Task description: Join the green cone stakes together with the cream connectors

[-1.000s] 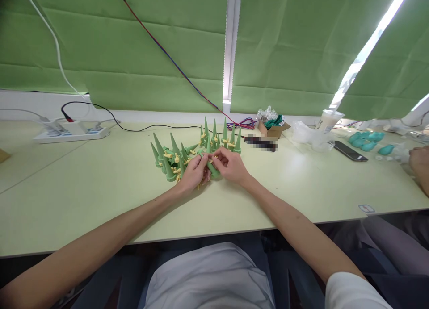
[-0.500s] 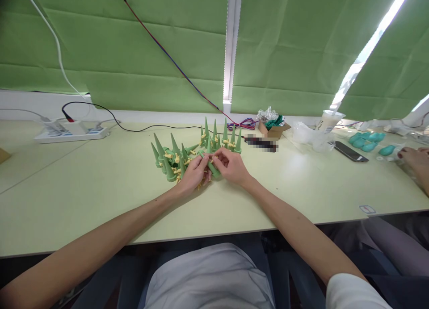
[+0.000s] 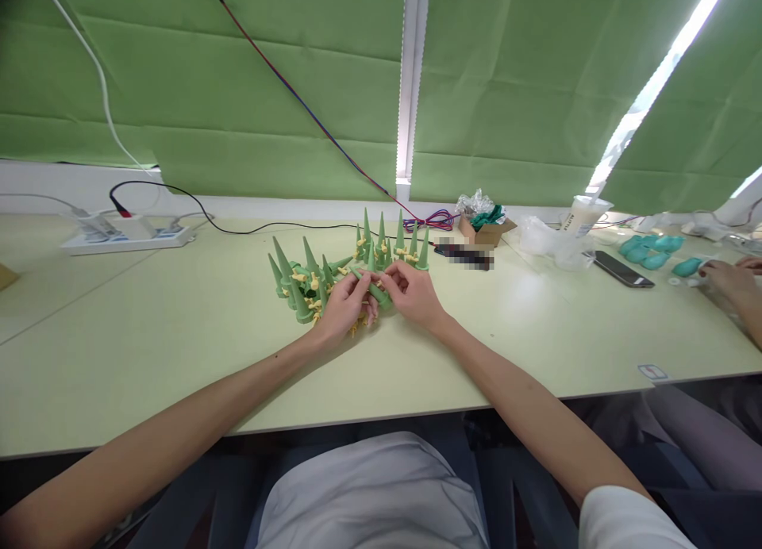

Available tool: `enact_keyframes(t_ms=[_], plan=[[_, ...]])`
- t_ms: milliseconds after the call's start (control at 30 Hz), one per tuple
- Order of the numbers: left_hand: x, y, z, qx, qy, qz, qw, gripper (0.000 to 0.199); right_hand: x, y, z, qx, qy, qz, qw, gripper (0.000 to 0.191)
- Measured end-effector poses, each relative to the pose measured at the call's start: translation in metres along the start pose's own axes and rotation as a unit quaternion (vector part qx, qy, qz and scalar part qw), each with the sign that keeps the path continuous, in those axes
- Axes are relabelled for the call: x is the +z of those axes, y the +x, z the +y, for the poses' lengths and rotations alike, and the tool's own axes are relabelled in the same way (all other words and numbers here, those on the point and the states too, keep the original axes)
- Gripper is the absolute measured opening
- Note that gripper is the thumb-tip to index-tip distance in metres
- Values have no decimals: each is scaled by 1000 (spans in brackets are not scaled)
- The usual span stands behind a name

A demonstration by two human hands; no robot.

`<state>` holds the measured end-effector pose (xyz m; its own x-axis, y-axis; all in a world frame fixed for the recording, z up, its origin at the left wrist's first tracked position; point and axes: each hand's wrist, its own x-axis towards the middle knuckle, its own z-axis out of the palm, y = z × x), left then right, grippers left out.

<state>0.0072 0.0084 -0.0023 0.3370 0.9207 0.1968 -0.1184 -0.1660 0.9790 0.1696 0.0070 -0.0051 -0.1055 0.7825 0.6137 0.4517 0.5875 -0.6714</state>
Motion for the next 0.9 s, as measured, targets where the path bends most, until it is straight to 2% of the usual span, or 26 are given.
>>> enact_keyframes(t_ms=[300, 900], plan=[[0, -1, 4, 23, 59, 47, 997, 43, 0, -1, -1, 5, -10, 5, 1000, 28], [0, -6, 8, 0, 140, 76, 987, 51, -1, -2, -7, -34, -3, -19, 999, 29]])
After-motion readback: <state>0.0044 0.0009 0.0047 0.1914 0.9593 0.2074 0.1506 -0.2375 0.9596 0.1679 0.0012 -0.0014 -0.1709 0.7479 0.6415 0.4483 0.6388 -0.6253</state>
